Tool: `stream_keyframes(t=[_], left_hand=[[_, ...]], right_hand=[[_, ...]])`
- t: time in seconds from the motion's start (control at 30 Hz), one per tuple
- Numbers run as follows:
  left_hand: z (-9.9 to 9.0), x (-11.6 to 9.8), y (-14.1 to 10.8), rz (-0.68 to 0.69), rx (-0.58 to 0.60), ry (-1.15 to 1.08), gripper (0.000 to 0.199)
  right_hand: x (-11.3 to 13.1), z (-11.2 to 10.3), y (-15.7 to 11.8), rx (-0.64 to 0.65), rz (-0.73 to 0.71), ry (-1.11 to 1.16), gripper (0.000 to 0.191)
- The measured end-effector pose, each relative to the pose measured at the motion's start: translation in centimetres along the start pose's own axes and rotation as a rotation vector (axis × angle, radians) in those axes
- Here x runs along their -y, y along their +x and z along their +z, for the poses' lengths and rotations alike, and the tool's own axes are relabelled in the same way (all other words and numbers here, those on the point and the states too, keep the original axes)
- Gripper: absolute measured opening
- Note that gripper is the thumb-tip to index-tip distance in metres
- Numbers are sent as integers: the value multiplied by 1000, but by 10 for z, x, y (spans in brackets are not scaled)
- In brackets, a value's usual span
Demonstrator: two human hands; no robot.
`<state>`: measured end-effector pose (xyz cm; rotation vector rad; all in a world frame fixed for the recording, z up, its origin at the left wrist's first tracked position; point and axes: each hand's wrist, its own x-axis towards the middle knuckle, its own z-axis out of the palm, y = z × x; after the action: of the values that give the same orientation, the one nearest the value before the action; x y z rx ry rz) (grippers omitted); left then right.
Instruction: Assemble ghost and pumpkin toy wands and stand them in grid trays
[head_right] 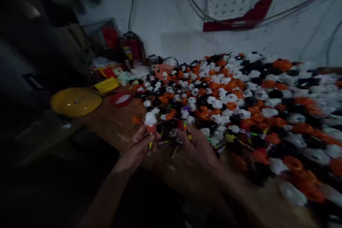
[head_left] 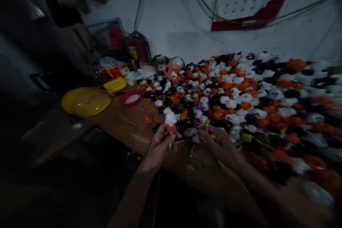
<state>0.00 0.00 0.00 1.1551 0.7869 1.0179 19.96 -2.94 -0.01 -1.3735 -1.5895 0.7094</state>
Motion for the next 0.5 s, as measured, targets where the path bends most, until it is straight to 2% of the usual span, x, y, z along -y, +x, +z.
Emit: stream_keyframes(t=[0.07, 0.13, 0.3, 0.37, 0.5], left_hand=[[19, 8, 2, -33, 19, 40, 38], [38, 17, 4, -31, 4, 103, 42], [76, 41, 5, 98, -166, 392, 38], [84, 46, 3, 186, -209, 599, 35], [93, 48, -4, 487, -241, 1018, 33]], right_hand=[[4, -19, -16, 75, 13, 76, 30], [4, -31, -30, 85, 44, 123, 29], [-15, -34, -51, -75, 197, 125, 30], [-20, -33, -54, -78, 226, 127, 29], [-18, -30, -56, -70, 192, 251, 23]])
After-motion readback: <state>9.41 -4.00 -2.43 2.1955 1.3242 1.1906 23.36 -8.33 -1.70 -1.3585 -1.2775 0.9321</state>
